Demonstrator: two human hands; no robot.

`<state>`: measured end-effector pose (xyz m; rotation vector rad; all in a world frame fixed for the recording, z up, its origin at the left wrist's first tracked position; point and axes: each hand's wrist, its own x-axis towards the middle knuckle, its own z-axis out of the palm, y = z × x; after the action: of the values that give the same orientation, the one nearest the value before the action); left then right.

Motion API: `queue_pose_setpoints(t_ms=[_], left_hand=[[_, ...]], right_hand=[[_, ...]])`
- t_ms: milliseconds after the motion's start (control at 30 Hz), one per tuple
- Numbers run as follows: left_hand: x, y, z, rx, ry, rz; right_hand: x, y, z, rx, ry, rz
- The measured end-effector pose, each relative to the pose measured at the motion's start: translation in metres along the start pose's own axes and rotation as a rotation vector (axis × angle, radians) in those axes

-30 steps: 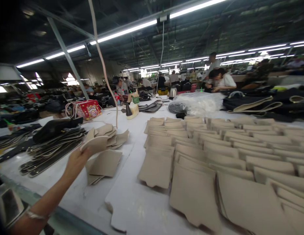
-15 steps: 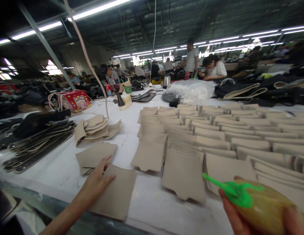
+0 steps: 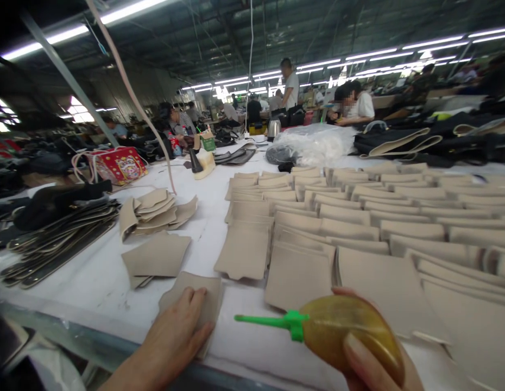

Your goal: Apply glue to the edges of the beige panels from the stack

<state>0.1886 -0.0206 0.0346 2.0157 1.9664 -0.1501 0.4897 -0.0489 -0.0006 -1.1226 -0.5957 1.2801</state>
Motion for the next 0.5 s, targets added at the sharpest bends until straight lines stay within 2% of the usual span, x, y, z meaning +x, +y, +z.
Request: queue_pose_setpoints(t_ms=[100,200,367,500], left_hand=[[0.004,0.008,-0.009,0.022,-0.021,-0.020],[0.008,0.015,-0.009,0.056,0.007,-0.037],[0.010,0.020,-0.007,0.133,0.008,-0.035],[0.011,0.012,-0.015,0.191,-0.015,0.021]], right_hand=[[0.000,0.000,0.010,-0.117,-0.084,-0.063],[-0.006,-0.005,0.027,-0.247,-0.127,-0.111],[-0.009,-0.008,0.045,-0.422,-0.107,-0.184],[-0.007,-0.008,0.054,-0.504,-0.060,-0.235]])
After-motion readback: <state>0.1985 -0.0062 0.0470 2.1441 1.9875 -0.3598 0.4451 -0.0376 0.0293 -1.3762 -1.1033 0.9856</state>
